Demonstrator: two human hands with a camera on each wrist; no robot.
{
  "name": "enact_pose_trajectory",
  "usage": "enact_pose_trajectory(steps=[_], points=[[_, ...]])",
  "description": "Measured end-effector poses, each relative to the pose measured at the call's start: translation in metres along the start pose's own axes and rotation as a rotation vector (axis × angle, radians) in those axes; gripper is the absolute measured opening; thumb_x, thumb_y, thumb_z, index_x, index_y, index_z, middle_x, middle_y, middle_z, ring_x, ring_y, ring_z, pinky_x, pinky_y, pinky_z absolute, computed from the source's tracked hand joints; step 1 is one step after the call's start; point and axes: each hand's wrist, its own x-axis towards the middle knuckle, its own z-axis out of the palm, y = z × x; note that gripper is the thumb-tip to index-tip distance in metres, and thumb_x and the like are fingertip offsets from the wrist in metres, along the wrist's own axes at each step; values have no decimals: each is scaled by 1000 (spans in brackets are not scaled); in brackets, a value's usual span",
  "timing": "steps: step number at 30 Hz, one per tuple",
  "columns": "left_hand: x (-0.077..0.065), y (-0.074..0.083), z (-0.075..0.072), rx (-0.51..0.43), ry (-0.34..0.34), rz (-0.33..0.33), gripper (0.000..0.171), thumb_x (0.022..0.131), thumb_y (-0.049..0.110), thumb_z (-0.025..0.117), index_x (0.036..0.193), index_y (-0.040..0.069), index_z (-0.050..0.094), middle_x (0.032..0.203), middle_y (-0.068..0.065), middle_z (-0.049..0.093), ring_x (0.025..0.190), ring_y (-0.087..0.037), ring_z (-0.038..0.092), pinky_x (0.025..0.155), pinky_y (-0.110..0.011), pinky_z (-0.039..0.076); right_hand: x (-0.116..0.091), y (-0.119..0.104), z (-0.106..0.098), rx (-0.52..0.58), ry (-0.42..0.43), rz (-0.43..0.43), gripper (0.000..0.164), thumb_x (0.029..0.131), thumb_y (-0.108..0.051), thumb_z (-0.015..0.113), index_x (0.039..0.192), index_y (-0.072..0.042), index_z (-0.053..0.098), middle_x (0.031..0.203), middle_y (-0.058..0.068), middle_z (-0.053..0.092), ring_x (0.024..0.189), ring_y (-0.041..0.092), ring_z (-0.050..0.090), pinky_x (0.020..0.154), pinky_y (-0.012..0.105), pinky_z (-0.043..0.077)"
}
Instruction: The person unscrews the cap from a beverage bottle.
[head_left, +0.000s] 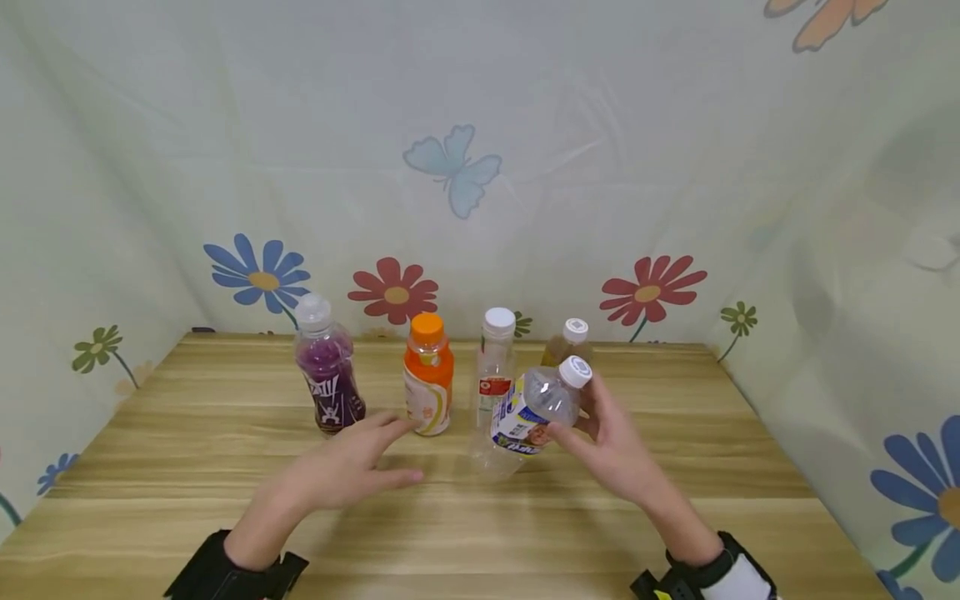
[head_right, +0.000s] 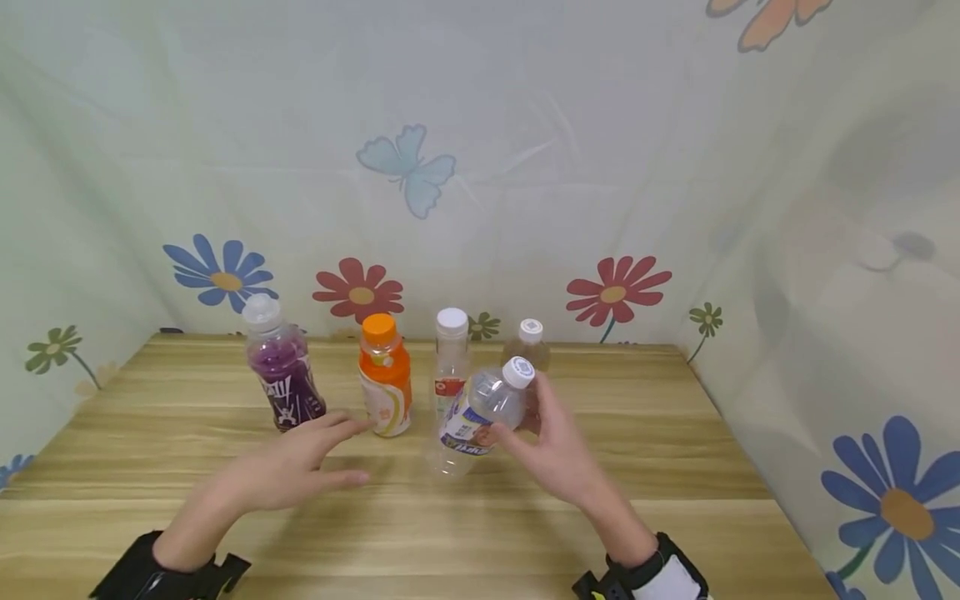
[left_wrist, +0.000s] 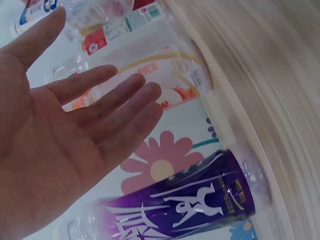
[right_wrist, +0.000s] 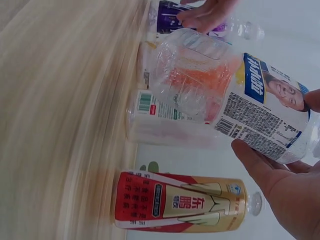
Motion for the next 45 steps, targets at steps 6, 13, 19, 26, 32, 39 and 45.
enact_pose_trajectory(steps=[6,13,19,26,32,39,45], points=[[6,8,9,6,23,26,88,87,69,56,151,10,39,147,-12,41,131,-28,45,104,-41,35,2,-2,11,25,-17,15,67,92,-5,69,148,-6,31,136,10,49,120,31,53,93,35,46],[11,20,17,-26,80,56,87,86,59,66,153,12,35,153,-10,31,134,-27,43,104,-39,35,2,-3,21,77,-23,-15,68,90,1,69,146,-5,32,131,13,51,116,29,56,91,35,48],[22,31,20,-88,137,89,92,84,64,66,151,10,34,147,-6,38,129,-20,46,104,-34,35,6,-4,28,109,-50,-45,64,90,3,68,143,-2,33,131,12,52,118,29,55,92,36,47],[29,37,26,-128,148,104,98,82,68,64,153,10,29,148,-6,38,132,-19,43,106,-34,33,7,-5,39,138,-54,-74,65,89,4,67,144,-2,33,134,12,51,121,28,54,93,37,47],[32,39,30,-143,160,98,101,82,67,65,154,9,24,150,-7,36,131,-18,44,105,-32,33,7,-5,42,161,-71,-82,63,90,4,66,143,0,33,135,11,50,123,29,52,94,38,45],[33,40,30,-160,192,95,98,82,67,64,154,14,24,146,0,40,125,-12,48,103,-30,36,7,-6,44,161,-73,-76,67,90,3,66,146,-4,31,139,10,47,127,30,49,96,37,44],[36,40,31,-192,199,106,88,86,59,66,152,16,27,133,4,49,112,-8,54,95,-28,43,7,-5,45,164,-90,-69,69,91,2,67,148,-5,28,141,11,44,129,32,47,96,37,44]])
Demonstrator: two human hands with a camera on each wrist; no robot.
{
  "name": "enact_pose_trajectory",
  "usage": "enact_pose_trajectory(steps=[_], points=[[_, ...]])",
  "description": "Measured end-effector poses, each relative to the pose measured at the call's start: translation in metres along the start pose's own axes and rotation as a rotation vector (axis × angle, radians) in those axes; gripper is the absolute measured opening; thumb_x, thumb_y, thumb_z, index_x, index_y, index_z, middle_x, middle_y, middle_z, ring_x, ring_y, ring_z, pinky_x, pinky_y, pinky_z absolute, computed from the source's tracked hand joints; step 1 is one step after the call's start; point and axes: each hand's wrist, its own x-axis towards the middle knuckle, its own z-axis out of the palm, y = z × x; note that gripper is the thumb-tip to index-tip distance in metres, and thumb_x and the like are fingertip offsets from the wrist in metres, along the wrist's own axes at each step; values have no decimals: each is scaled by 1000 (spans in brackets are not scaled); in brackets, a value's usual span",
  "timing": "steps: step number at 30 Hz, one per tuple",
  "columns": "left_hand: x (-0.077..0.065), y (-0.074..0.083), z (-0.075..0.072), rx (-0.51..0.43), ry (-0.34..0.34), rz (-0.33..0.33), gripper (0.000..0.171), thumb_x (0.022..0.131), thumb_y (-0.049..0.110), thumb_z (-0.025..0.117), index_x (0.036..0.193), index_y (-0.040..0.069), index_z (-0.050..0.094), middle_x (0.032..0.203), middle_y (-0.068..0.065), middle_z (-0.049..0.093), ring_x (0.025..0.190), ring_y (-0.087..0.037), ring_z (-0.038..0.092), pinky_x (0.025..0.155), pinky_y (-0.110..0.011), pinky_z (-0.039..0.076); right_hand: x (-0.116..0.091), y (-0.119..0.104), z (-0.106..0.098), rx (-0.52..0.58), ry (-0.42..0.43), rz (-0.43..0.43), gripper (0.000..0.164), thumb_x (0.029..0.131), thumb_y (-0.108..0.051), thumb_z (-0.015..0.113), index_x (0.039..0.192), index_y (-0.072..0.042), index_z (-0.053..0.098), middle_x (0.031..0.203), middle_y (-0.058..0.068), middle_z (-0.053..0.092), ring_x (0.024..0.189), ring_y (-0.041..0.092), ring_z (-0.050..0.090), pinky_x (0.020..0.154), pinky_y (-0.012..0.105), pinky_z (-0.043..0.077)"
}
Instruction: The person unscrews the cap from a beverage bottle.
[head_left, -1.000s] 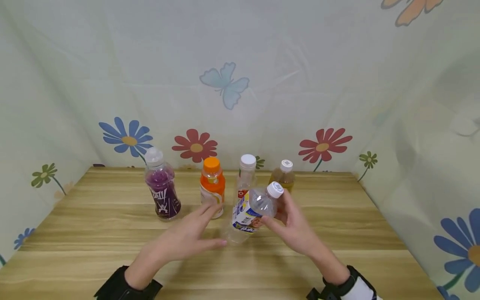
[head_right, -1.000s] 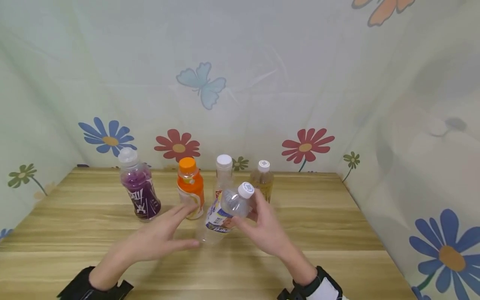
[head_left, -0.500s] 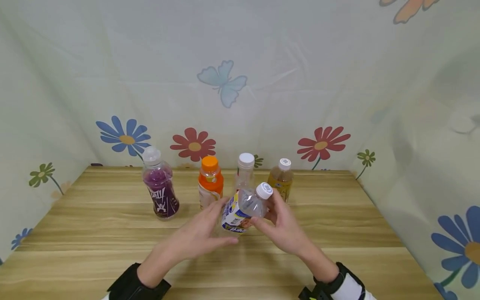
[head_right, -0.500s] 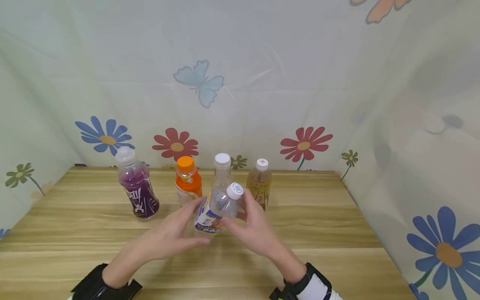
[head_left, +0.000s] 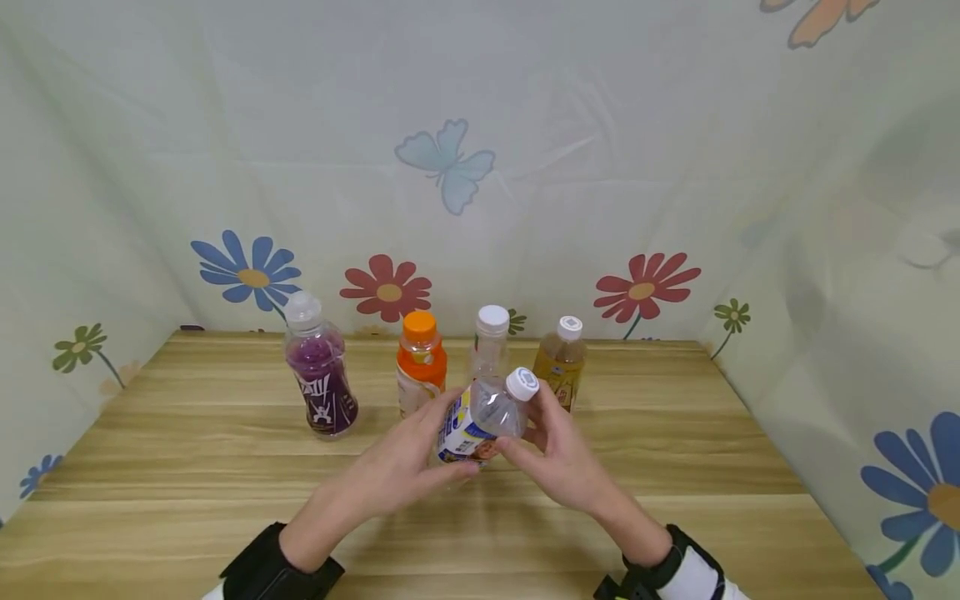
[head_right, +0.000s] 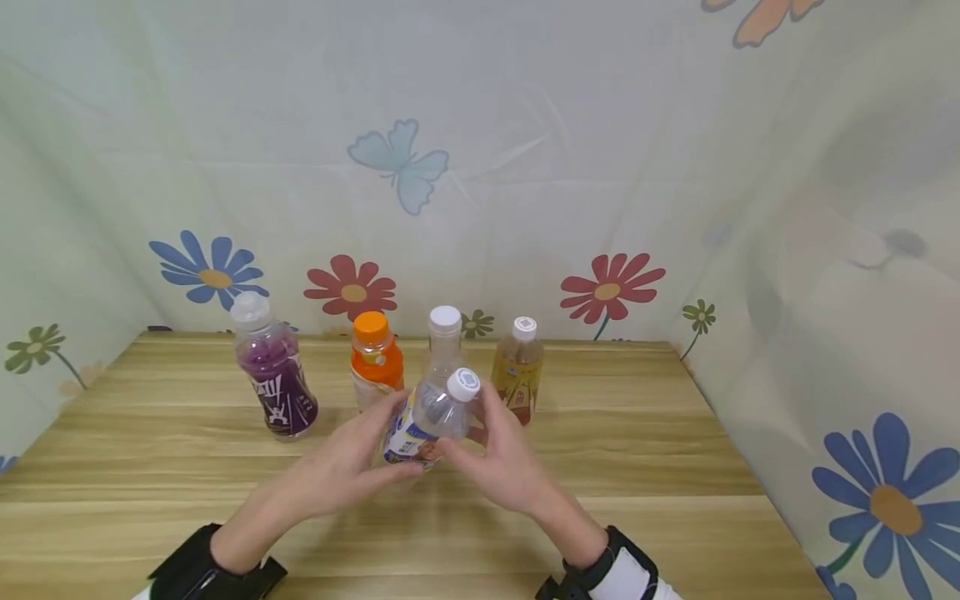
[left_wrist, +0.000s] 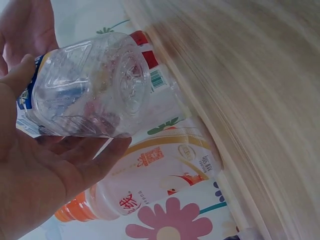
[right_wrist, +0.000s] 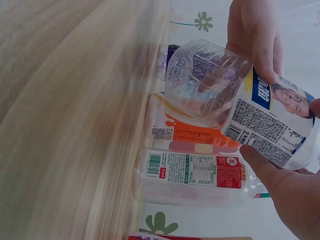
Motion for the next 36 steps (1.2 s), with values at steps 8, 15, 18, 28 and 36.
enact_pose_trajectory(steps=[8,15,18,28,36], points=[[2,-4,1,-7,-7,12,84,86,54,68,150,15,31,128,5,51,108,-6,55,93,-27,44,1,3,-1,-23,-22,43,67,93,-3,67,148,-10,30,143,7,43,131,29,46,97,34,43],[4,-8,0,18,14,11,81,86,50,71,148,13,34,126,4,53,103,-7,57,90,-26,46,6,0,-9,-82,-21,44,60,96,-8,64,146,-7,32,141,10,45,128,28,47,96,35,44],[4,-9,-1,39,19,-1,82,86,51,71,148,12,34,126,2,53,103,-9,57,89,-26,46,9,-4,-13,-179,32,28,50,99,-13,60,144,-10,37,127,7,54,111,25,56,85,33,50],[4,-10,-4,131,41,-39,86,84,51,74,148,8,36,129,-4,53,104,-14,57,90,-30,46,14,-17,-16,-397,198,106,30,104,-33,51,124,-11,51,85,1,59,69,17,53,57,26,45],[4,-8,-6,173,33,-43,84,82,54,73,147,14,38,129,-1,53,102,-10,57,88,-26,47,16,-24,-17,-538,204,180,31,103,-46,48,100,-16,56,71,-5,54,60,15,51,50,25,40]])
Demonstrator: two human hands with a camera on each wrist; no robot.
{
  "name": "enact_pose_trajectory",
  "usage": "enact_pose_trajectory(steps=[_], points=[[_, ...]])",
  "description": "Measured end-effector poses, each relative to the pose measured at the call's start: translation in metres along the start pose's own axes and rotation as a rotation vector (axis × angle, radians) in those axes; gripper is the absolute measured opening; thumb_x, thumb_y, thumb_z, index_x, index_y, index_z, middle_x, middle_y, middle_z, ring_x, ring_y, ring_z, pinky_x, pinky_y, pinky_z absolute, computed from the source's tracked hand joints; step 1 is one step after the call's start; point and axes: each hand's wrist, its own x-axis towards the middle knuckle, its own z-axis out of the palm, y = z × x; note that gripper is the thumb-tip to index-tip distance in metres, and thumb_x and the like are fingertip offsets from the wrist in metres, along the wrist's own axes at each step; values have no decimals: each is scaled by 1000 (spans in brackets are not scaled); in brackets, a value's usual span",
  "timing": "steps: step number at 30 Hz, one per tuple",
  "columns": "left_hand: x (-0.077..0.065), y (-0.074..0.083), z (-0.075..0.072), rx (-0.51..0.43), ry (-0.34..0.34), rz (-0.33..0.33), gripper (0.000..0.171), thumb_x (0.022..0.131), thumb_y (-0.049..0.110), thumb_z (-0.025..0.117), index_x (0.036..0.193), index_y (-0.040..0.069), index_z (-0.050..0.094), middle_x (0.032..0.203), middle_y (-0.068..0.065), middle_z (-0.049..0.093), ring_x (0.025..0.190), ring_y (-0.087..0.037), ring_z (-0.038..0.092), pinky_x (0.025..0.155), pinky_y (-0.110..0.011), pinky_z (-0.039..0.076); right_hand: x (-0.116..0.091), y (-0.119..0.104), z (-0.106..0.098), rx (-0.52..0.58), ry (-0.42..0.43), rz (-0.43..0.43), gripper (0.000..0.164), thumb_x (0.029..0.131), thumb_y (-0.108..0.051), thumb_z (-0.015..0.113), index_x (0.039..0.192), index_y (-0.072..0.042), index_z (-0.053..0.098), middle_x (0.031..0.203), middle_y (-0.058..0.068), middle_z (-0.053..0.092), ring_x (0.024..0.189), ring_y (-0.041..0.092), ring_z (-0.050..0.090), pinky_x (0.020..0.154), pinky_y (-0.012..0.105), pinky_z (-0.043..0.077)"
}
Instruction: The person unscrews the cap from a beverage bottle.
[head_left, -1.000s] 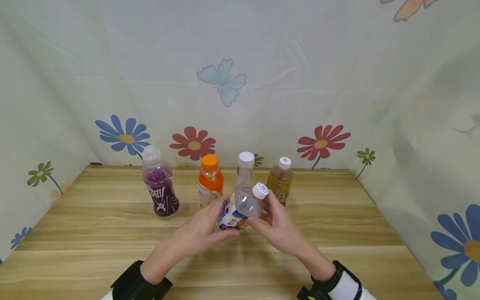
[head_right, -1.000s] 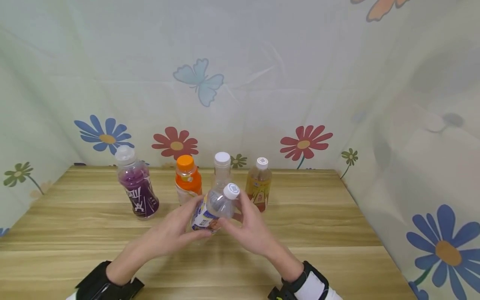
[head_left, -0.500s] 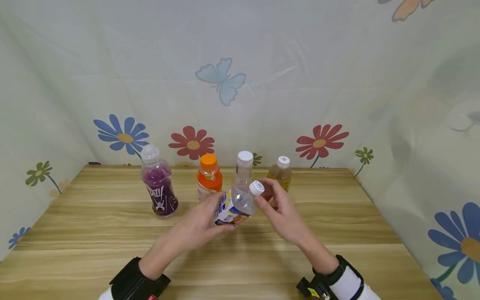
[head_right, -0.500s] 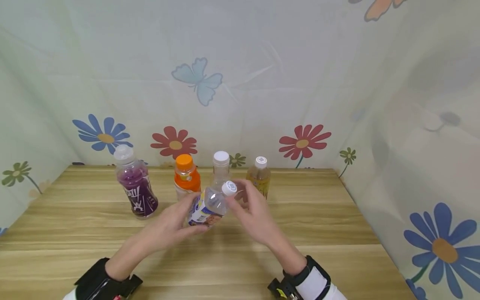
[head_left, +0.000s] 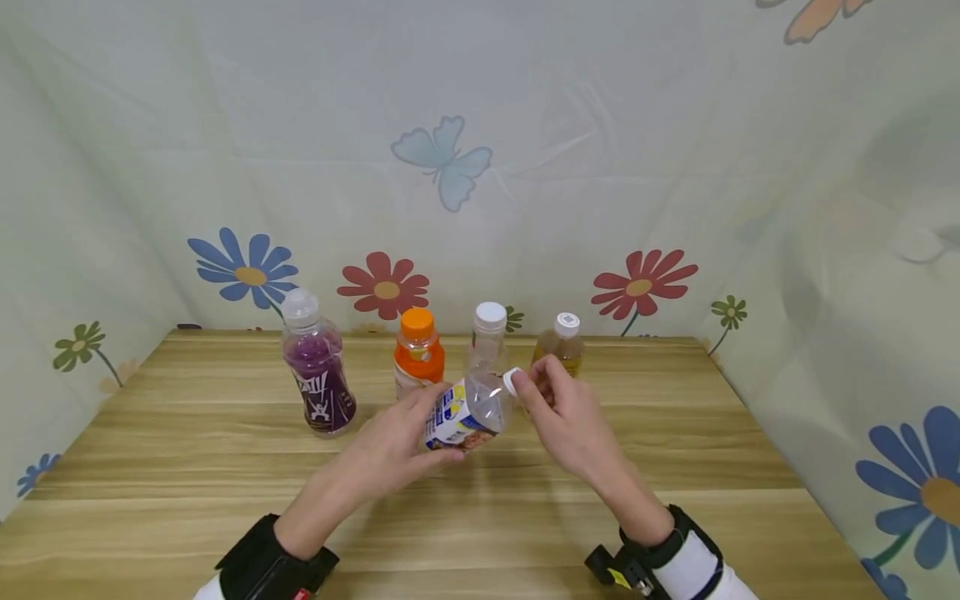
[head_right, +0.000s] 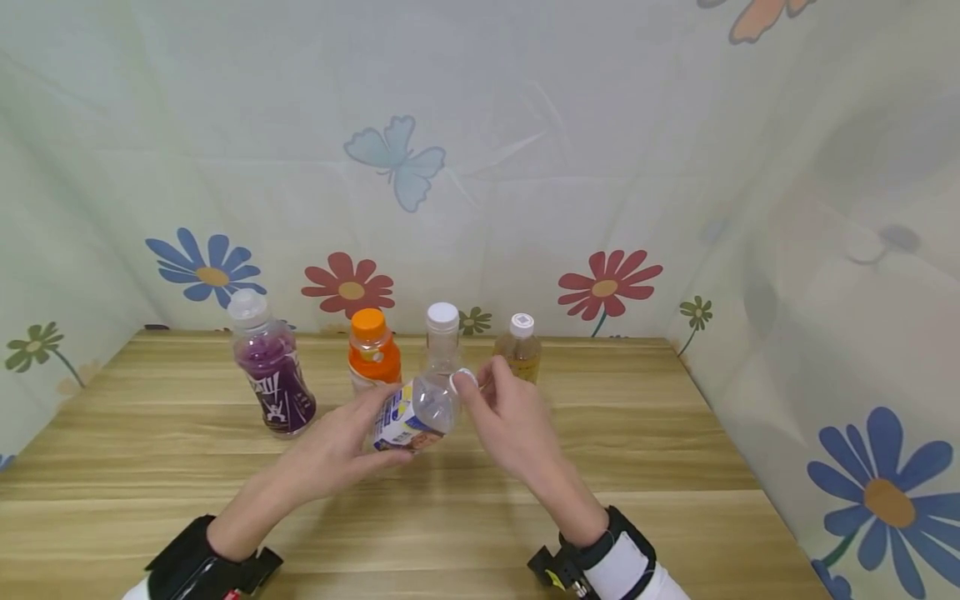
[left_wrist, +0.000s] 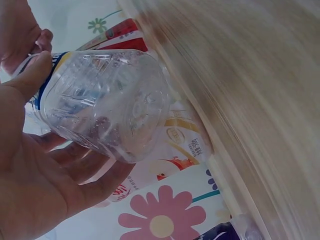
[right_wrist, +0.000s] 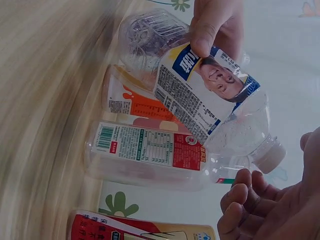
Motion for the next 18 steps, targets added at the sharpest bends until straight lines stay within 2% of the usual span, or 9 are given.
enact_pose_trajectory(steps=[4,8,18], points=[[0,0,0,33,2,10,84,82,57,71,147,13,39,129,-3,54,101,-11,57,87,-26,47,1,2,1,-54,3,2,39,104,-47,45,82,-18,57,62,-6,48,52,13,45,46,24,34],[0,0,0,62,21,23,82,80,53,77,144,16,42,127,-3,55,96,-11,58,82,-25,47,1,5,3,-96,6,-2,46,104,-49,43,70,-19,52,57,-6,44,48,10,41,45,23,31],[0,-1,0,88,37,31,83,76,49,82,143,15,46,128,-3,55,95,-12,59,81,-25,48,2,9,4,-177,-20,1,51,101,-55,43,65,-19,51,53,-9,39,46,8,39,43,22,28]])
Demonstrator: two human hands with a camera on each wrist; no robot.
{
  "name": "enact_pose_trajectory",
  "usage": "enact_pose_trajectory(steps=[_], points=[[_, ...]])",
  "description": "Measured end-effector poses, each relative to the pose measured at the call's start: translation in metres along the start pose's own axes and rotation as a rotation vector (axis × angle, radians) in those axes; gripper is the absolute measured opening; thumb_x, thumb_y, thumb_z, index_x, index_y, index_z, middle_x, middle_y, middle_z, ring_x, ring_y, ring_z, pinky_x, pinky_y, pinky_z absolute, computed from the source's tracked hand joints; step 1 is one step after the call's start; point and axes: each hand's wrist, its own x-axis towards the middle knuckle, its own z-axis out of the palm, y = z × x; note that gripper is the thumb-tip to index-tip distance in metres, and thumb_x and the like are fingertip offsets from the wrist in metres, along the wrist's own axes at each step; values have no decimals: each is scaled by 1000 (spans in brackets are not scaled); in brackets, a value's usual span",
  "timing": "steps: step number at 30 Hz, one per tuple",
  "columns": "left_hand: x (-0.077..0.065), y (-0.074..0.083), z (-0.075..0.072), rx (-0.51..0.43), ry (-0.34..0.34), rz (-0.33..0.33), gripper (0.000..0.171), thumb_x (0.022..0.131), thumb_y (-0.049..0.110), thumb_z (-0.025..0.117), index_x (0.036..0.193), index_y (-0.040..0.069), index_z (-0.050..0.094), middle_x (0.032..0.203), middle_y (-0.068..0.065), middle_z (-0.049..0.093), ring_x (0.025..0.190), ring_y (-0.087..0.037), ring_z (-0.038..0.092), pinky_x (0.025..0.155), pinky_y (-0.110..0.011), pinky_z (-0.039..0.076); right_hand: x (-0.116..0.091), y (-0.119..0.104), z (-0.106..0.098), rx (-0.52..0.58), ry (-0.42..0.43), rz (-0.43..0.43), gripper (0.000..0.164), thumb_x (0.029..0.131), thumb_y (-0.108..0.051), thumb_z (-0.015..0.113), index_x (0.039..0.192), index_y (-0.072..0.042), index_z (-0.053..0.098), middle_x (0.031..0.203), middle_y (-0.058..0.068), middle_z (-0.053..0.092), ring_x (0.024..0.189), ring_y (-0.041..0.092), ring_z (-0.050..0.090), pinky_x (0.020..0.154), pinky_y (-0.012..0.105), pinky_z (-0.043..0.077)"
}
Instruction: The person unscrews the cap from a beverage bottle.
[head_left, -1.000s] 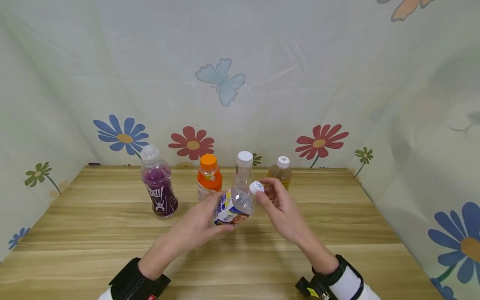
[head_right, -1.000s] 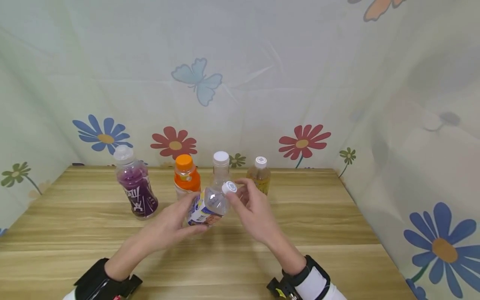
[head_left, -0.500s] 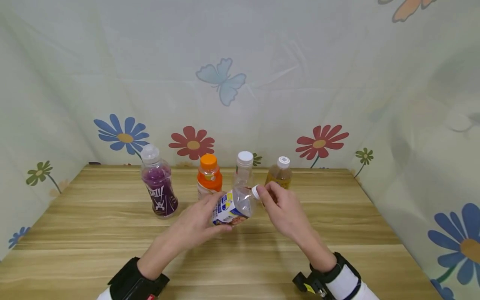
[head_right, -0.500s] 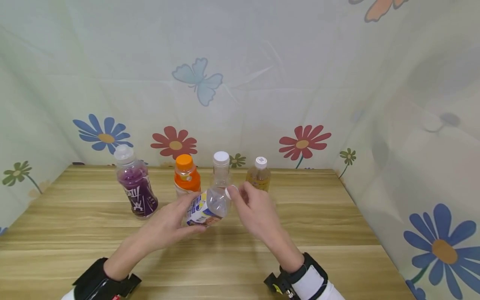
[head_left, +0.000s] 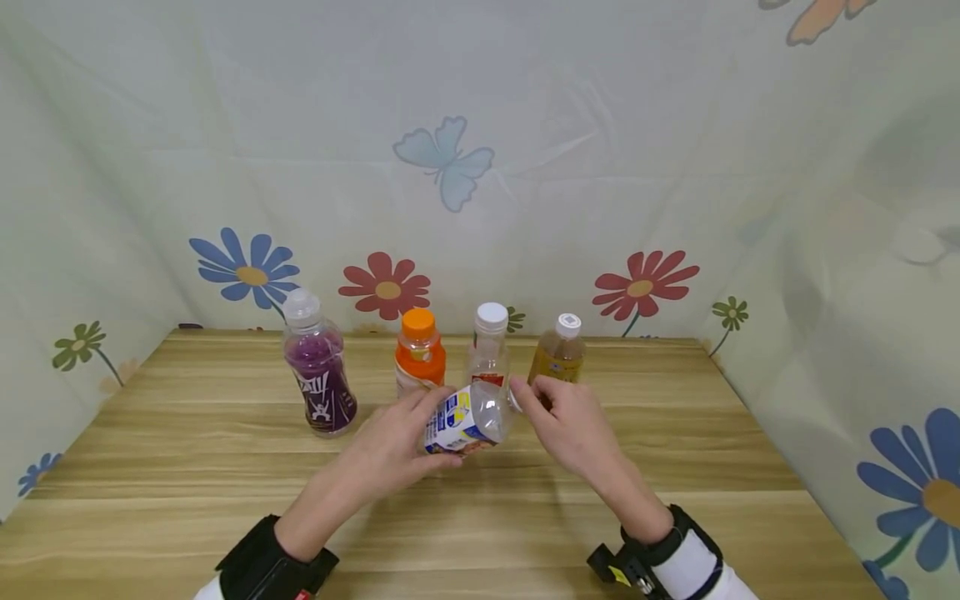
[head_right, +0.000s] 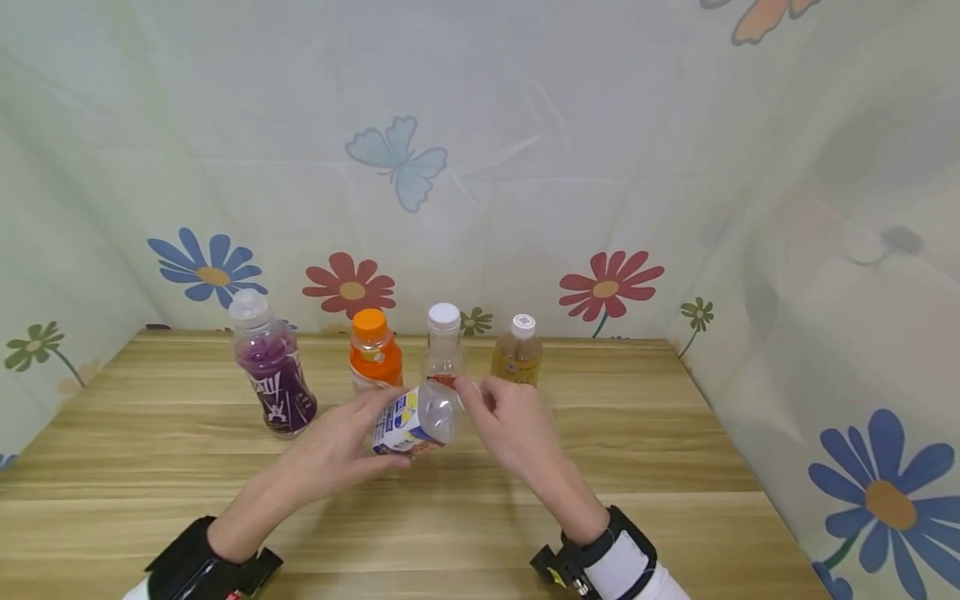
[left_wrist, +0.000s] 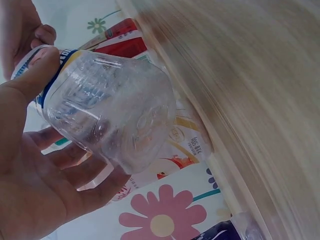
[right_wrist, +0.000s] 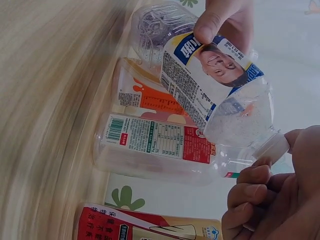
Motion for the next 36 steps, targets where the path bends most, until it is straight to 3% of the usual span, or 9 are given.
enact_pose_trajectory(steps=[11,19,36], points=[[0,3,-1,5,47,-2,85,70,49,86,140,20,50,125,-1,57,95,-12,59,81,-24,47,0,1,1,-30,-3,-4,57,103,-54,38,60,-19,49,50,-9,35,44,8,37,43,22,27],[-1,3,0,-16,55,-9,81,71,43,88,139,20,51,123,1,59,93,-10,59,81,-22,47,2,5,7,14,1,-79,50,106,-41,43,63,-17,51,53,-10,35,49,8,43,45,21,30],[-2,-1,2,-64,42,-1,81,74,42,86,141,15,52,124,-1,59,93,-11,58,80,-23,47,1,8,16,21,95,-188,44,105,-23,49,61,-19,46,53,-14,32,45,4,36,41,18,27]])
